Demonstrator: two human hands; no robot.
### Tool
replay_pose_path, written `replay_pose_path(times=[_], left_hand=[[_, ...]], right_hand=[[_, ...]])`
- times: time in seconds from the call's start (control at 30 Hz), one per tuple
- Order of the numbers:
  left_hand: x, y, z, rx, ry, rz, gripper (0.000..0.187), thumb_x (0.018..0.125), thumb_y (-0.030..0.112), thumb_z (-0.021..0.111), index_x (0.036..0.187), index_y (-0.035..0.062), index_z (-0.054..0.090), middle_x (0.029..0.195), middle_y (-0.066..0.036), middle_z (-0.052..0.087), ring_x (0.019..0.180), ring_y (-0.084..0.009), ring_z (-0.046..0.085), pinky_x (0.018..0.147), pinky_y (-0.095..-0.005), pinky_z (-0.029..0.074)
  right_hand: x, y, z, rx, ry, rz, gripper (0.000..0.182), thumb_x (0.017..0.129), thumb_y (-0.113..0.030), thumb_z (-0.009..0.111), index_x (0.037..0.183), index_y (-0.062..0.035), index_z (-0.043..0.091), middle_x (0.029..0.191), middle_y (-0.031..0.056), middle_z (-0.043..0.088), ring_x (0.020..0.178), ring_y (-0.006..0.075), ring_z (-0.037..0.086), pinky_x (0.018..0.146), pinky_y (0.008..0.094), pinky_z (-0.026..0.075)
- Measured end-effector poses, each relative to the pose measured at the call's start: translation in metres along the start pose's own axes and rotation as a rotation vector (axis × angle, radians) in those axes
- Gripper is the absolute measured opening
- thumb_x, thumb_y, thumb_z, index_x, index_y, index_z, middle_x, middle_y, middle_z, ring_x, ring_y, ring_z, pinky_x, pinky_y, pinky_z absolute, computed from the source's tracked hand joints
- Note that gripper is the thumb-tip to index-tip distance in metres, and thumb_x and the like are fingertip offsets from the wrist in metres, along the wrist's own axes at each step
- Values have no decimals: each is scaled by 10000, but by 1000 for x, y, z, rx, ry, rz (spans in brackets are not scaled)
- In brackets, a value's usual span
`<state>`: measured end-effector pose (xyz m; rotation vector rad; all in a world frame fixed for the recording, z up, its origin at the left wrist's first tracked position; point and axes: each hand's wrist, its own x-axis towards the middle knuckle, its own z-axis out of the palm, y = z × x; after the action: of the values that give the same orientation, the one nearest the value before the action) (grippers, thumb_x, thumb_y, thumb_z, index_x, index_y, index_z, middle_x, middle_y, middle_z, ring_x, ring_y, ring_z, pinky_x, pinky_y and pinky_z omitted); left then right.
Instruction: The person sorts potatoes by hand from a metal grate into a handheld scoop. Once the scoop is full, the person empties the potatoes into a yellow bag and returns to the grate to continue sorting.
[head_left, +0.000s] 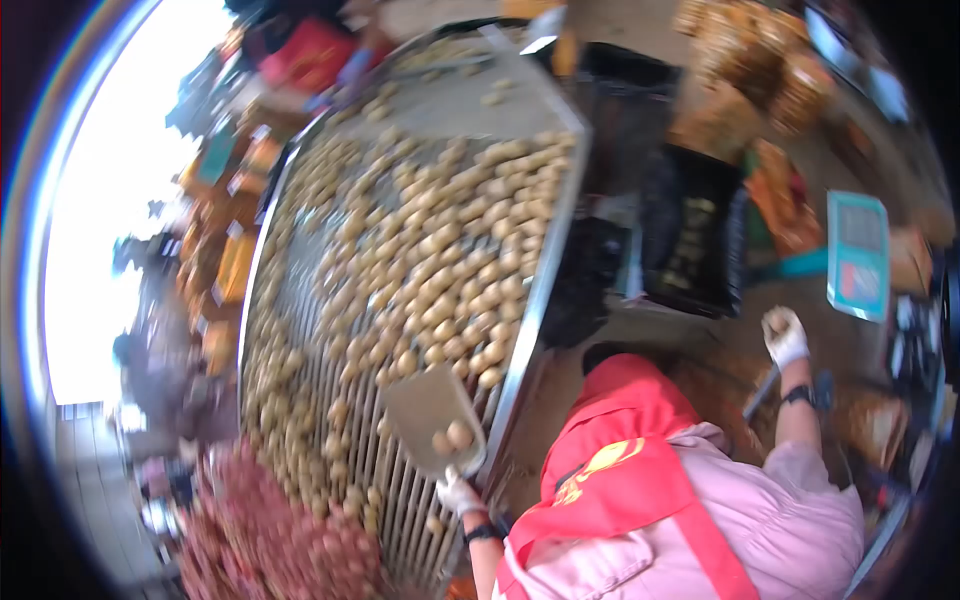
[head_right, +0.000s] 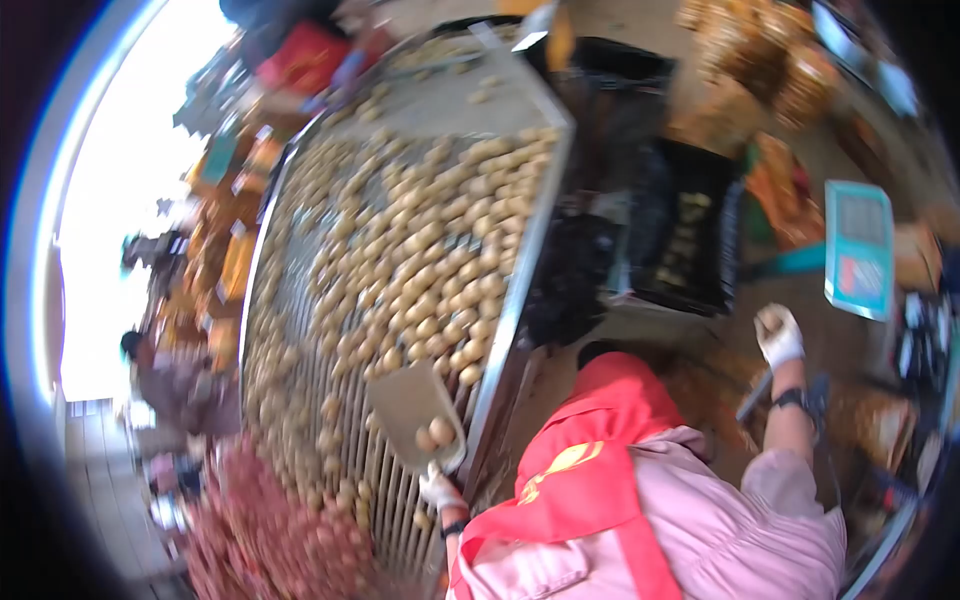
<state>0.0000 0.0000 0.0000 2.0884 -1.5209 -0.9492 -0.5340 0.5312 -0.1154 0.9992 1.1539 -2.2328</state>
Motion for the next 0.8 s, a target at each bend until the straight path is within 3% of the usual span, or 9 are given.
replay_pose_path(times=[0.03,0.07,0.1,0.23,0.5,0.6,0.67,0.73,0.8], left_hand=[[21,-16,-29,26,-14,16,361,920,203,623,1116,-100,622,1051,-166,683,891,-213,612,802,-369,501],[27,-6,-55,17,-16,3,390,915,199,625,1143,-117,603,1071,-181,678,898,-225,613,804,-382,503],[0,13,35,-51,51,51,414,910,199,625,1159,-130,588,1077,-190,673,892,-241,614,800,-388,506],[-3,-10,25,-131,30,-90,426,903,203,620,1174,-124,582,1093,-209,656,882,-267,617,792,-398,504],[-3,0,30,-46,5,-87,416,900,196,621,1168,-120,585,1086,-204,657,883,-264,615,792,-401,501],[-5,4,31,-21,-3,-78,412,899,194,621,1166,-118,587,1083,-202,658,884,-263,615,792,-402,499],[-5,1,28,6,-2,-42,409,899,192,621,1165,-117,588,1082,-201,658,884,-263,615,792,-403,499],[3,-15,28,48,35,68,355,892,177,621,1108,-105,612,1028,-170,675,871,-243,607,795,-389,491],[-6,-6,31,7,34,41,332,889,166,617,1103,-88,621,1021,-159,682,877,-235,612,802,-381,489]], right_hand=[[-45,8,-36,37,79,-33,210,898,-286,637,1059,-153,648,946,30,691,863,193,665,743,380,599],[-103,14,4,17,173,-59,143,899,-269,630,986,-158,654,867,1,680,764,186,661,682,351,602],[-40,-52,9,-7,88,-180,187,896,-296,639,1028,-164,653,889,6,682,781,192,666,666,330,585],[-94,-87,-34,-116,343,-247,246,885,-367,654,1050,-185,633,911,-10,666,757,191,657,583,261,532],[-142,-1,-115,-245,839,-39,149,853,-318,667,898,-185,616,853,5,628,785,169,606,676,346,567],[-145,28,-141,-283,824,-4,162,853,-295,665,965,-182,632,886,27,633,814,212,605,725,397,580],[-169,16,-100,-572,790,-90,333,853,-377,654,1123,-182,636,1005,68,633,897,259,616,789,448,562],[-103,-5,-143,-674,933,47,454,851,-438,637,1190,-141,592,1019,92,618,845,252,621,723,413,552],[-44,-30,-164,-460,639,-75,471,879,-427,612,1234,-120,572,1072,80,623,904,194,605,634,330,496]])
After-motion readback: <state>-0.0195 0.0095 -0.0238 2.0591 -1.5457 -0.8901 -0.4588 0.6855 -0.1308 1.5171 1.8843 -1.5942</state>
